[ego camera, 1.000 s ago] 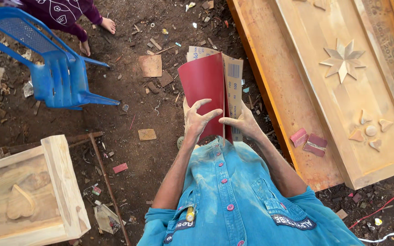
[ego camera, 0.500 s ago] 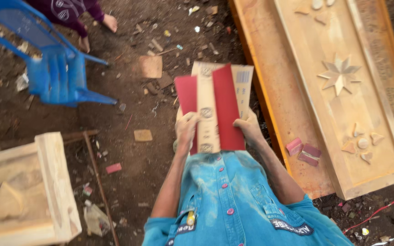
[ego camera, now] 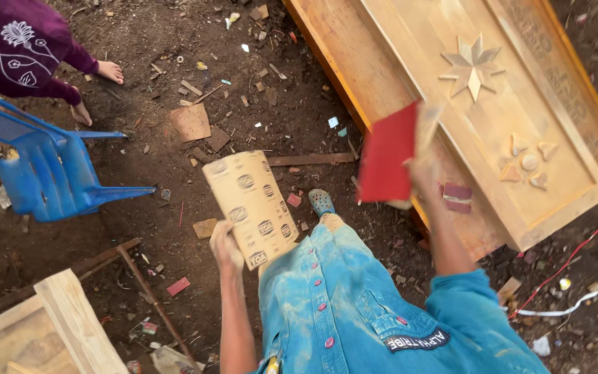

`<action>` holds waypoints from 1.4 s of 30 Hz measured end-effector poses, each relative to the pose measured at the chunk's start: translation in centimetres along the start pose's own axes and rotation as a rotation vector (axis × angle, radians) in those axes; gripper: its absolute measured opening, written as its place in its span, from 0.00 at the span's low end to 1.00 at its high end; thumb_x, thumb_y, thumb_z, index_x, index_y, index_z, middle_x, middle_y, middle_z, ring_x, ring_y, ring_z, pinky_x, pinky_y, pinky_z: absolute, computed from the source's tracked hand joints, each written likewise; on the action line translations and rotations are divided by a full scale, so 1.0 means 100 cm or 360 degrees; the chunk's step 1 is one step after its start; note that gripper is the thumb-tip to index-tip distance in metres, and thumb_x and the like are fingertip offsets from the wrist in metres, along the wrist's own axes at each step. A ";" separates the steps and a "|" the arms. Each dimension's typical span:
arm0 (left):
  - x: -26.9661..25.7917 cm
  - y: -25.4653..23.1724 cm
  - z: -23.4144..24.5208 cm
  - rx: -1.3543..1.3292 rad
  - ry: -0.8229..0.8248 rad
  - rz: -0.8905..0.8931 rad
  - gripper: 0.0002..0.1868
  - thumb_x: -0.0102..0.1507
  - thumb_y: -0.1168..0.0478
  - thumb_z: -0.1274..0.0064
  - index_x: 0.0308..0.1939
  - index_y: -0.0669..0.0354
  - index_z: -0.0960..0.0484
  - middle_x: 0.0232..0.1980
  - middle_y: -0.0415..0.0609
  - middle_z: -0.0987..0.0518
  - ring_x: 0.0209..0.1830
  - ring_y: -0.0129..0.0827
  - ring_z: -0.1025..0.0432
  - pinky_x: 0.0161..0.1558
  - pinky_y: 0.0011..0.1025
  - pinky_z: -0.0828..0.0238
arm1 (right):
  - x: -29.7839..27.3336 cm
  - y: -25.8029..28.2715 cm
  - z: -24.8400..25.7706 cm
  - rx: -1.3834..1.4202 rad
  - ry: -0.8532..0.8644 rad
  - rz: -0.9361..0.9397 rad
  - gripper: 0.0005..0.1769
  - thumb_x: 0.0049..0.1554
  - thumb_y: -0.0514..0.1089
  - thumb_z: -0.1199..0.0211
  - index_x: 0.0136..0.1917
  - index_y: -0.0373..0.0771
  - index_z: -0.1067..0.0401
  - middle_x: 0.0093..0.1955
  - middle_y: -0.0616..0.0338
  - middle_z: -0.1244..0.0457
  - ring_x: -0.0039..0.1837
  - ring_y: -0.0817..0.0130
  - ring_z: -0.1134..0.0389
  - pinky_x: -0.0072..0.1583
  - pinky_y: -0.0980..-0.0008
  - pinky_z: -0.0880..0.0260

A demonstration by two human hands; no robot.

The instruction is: The person sands a wooden headboard with a red sandpaper sheet, smoothing the carved star and heart details. They tear the sandpaper into smaller pieces to reach specific areas and continue sanding the surface.

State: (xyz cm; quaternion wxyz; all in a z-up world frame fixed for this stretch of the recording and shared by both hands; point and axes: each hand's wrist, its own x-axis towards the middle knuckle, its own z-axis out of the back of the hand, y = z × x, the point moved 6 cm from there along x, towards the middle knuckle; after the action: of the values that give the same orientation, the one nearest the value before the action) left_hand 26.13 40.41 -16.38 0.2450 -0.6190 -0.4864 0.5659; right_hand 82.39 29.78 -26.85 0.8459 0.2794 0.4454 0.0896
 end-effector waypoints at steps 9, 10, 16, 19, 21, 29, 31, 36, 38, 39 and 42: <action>-0.076 -0.007 0.053 0.0216 -0.0571 0.0212 0.06 0.63 0.68 0.57 0.39 0.69 0.26 0.43 0.57 0.22 0.40 0.40 0.23 0.47 0.40 0.19 | 0.035 0.114 0.108 -0.0935 -0.1070 0.1265 0.48 0.51 0.24 0.47 0.84 0.42 0.46 0.69 0.32 0.36 0.63 0.41 0.29 0.58 0.53 0.24; -0.084 -0.006 0.059 0.0339 -0.0624 0.0240 0.05 0.64 0.68 0.56 0.39 0.68 0.26 0.43 0.56 0.23 0.39 0.39 0.24 0.44 0.40 0.20 | 0.044 0.119 0.103 -0.1012 -0.1038 0.1188 0.49 0.52 0.23 0.47 0.84 0.41 0.47 0.73 0.34 0.39 0.67 0.39 0.32 0.58 0.51 0.25; -0.105 0.000 0.078 0.0759 -0.0612 0.0185 0.07 0.67 0.64 0.55 0.40 0.65 0.25 0.41 0.49 0.24 0.36 0.32 0.28 0.39 0.31 0.27 | 0.080 0.104 0.025 -0.1417 -0.0763 0.0911 0.58 0.38 0.42 0.29 0.80 0.38 0.47 0.73 0.31 0.45 0.71 0.27 0.42 0.57 0.25 0.35; -0.121 0.000 0.074 0.0779 -0.0431 0.0106 0.10 0.69 0.60 0.56 0.40 0.63 0.24 0.40 0.45 0.24 0.37 0.29 0.27 0.39 0.29 0.27 | 0.057 0.051 -0.041 -0.0790 -0.0100 0.0471 0.37 0.53 0.56 0.27 0.69 0.39 0.35 0.59 0.39 0.33 0.60 0.36 0.32 0.59 0.43 0.31; -0.113 0.009 0.066 0.0737 -0.0498 0.0198 0.11 0.70 0.59 0.56 0.39 0.62 0.25 0.38 0.45 0.23 0.35 0.30 0.27 0.38 0.28 0.27 | 0.017 0.052 -0.073 -0.0518 -0.0160 0.0835 0.16 0.55 0.48 0.31 0.53 0.38 0.25 0.46 0.45 0.31 0.46 0.48 0.29 0.48 0.51 0.26; -0.088 0.022 0.018 0.1020 -0.0184 -0.0040 0.09 0.70 0.65 0.54 0.38 0.65 0.21 0.39 0.46 0.23 0.38 0.25 0.31 0.42 0.26 0.31 | -0.183 -0.009 -0.170 0.0002 0.1008 0.1013 0.19 0.49 0.46 0.32 0.54 0.43 0.25 0.51 0.47 0.32 0.53 0.54 0.29 0.55 0.61 0.27; -0.089 0.013 0.010 0.0879 -0.0188 -0.0128 0.08 0.70 0.66 0.53 0.39 0.66 0.21 0.39 0.45 0.24 0.39 0.25 0.31 0.43 0.26 0.32 | -0.179 -0.027 -0.171 -0.0375 0.1039 0.0551 0.23 0.54 0.52 0.32 0.61 0.44 0.24 0.53 0.49 0.29 0.56 0.59 0.27 0.56 0.65 0.28; -0.098 -0.025 0.016 0.0108 -0.0284 -0.0238 0.05 0.64 0.69 0.51 0.40 0.68 0.21 0.41 0.46 0.21 0.43 0.27 0.28 0.50 0.25 0.30 | -0.169 0.017 -0.184 -0.0296 0.1431 0.0549 0.30 0.57 0.54 0.31 0.68 0.39 0.30 0.61 0.50 0.30 0.63 0.59 0.29 0.61 0.65 0.29; -0.115 -0.041 0.036 -0.0101 -0.0374 -0.0300 0.05 0.64 0.67 0.51 0.39 0.67 0.21 0.40 0.48 0.21 0.40 0.29 0.28 0.47 0.27 0.30 | -0.163 0.042 -0.192 -0.0515 0.1566 0.0410 0.36 0.57 0.58 0.37 0.74 0.42 0.36 0.67 0.49 0.33 0.67 0.54 0.32 0.62 0.53 0.30; -0.129 -0.048 0.050 -0.0209 -0.0414 -0.0332 0.05 0.64 0.67 0.51 0.39 0.67 0.21 0.39 0.48 0.21 0.39 0.30 0.27 0.45 0.28 0.30 | -0.169 0.059 -0.201 -0.0543 0.1665 0.0464 0.38 0.58 0.60 0.39 0.76 0.44 0.40 0.71 0.51 0.37 0.70 0.57 0.35 0.64 0.54 0.32; -0.177 -0.043 0.099 -0.0576 -0.0722 -0.0206 0.07 0.62 0.64 0.51 0.35 0.65 0.22 0.38 0.49 0.19 0.37 0.33 0.25 0.43 0.31 0.25 | -0.213 0.089 -0.234 -0.0571 0.1997 0.0526 0.42 0.59 0.64 0.46 0.80 0.48 0.50 0.78 0.55 0.44 0.76 0.60 0.42 0.70 0.54 0.39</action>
State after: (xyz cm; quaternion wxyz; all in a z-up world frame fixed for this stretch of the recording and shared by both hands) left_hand 17.43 24.15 -6.96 0.0512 -0.4781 -0.6601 0.5772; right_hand 51.96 37.75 -17.40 0.4354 0.0939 0.7822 0.4357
